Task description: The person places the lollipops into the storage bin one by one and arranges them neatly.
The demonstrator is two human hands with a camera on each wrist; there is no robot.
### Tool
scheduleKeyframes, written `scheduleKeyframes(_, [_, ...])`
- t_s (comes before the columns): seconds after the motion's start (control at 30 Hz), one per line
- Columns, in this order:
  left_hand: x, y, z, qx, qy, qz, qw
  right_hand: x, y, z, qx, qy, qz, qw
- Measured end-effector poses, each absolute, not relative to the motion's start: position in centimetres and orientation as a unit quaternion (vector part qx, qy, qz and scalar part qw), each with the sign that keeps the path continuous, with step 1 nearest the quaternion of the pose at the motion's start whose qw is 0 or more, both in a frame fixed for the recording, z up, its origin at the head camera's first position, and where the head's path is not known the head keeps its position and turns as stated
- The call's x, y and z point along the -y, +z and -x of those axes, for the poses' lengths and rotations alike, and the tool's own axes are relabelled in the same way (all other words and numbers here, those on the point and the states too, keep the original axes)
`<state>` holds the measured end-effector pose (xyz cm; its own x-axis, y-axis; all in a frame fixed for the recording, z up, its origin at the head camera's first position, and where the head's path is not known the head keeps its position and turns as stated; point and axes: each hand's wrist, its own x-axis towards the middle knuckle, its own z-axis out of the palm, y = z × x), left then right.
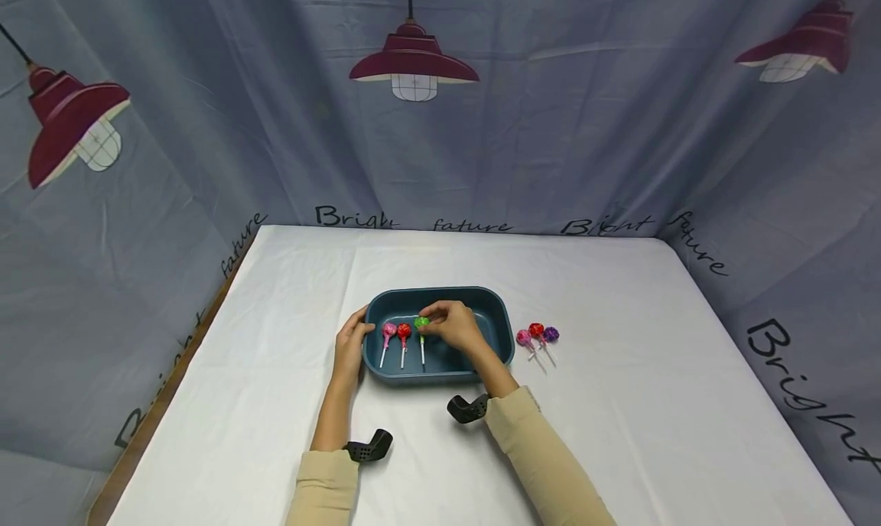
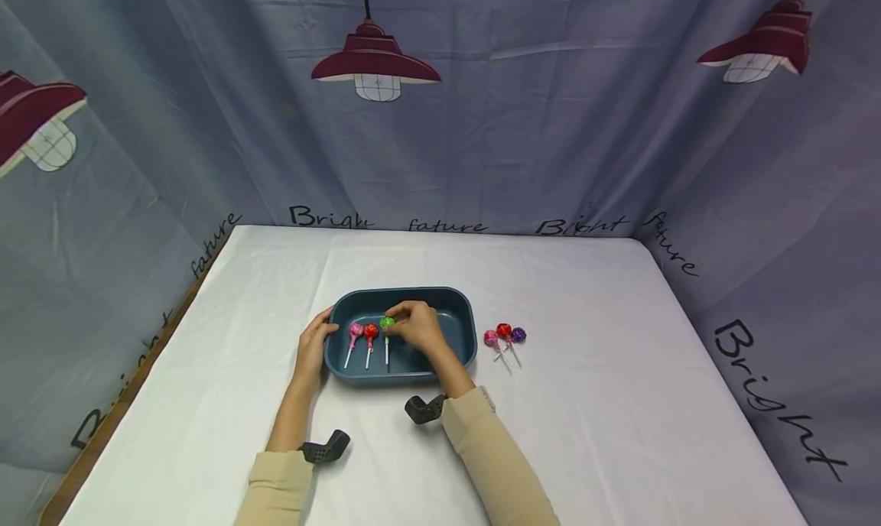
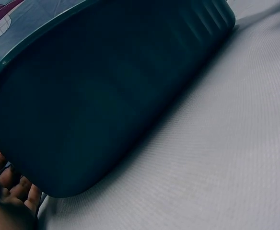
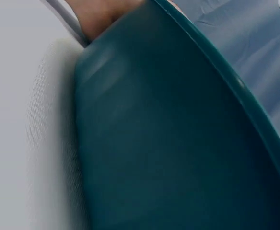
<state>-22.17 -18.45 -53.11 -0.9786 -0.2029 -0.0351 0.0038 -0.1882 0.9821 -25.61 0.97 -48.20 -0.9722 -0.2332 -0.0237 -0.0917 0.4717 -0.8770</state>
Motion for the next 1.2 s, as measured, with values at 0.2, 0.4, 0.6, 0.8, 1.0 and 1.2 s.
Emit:
scheduleKeyframes(0.2, [18.47, -53.39, 22.32, 0.636, -0.764, -0.082, 0.073, -0.43, -48.24, 25.61, -0.86, -0.495, 0.091, 0.087])
scheduleKeyframes(0.4, [18.5, -53.43, 22.41, 0.639, -0.761, -0.088, 0.077, -0.36, -48.62, 25.76, -0.87, -0.475, 0.112, 0.074])
scheduleKeyframes(0.6, [18.4, -53.48, 22.43, 0.633, -0.766, -0.087, 0.072, -0.29, -48.76, 25.76, -0.88, -0.453, 0.13, 0.064])
scheduleKeyframes(0.8, [18.42, -53.47, 22.51, 0.637, -0.762, -0.089, 0.078, -0.36, -48.86, 25.8, -0.888, -0.436, 0.13, 0.058])
scheduleKeyframes(1.0, [18.4, -53.5, 22.43, 0.639, -0.761, -0.09, 0.077, -0.35, -48.99, 25.8, -0.894, -0.427, 0.121, 0.061])
scheduleKeyframes(1.2, [18.4, -53.52, 22.58, 0.638, -0.76, -0.087, 0.083, -0.31, -49.04, 25.92, -0.896, -0.422, 0.123, 0.058])
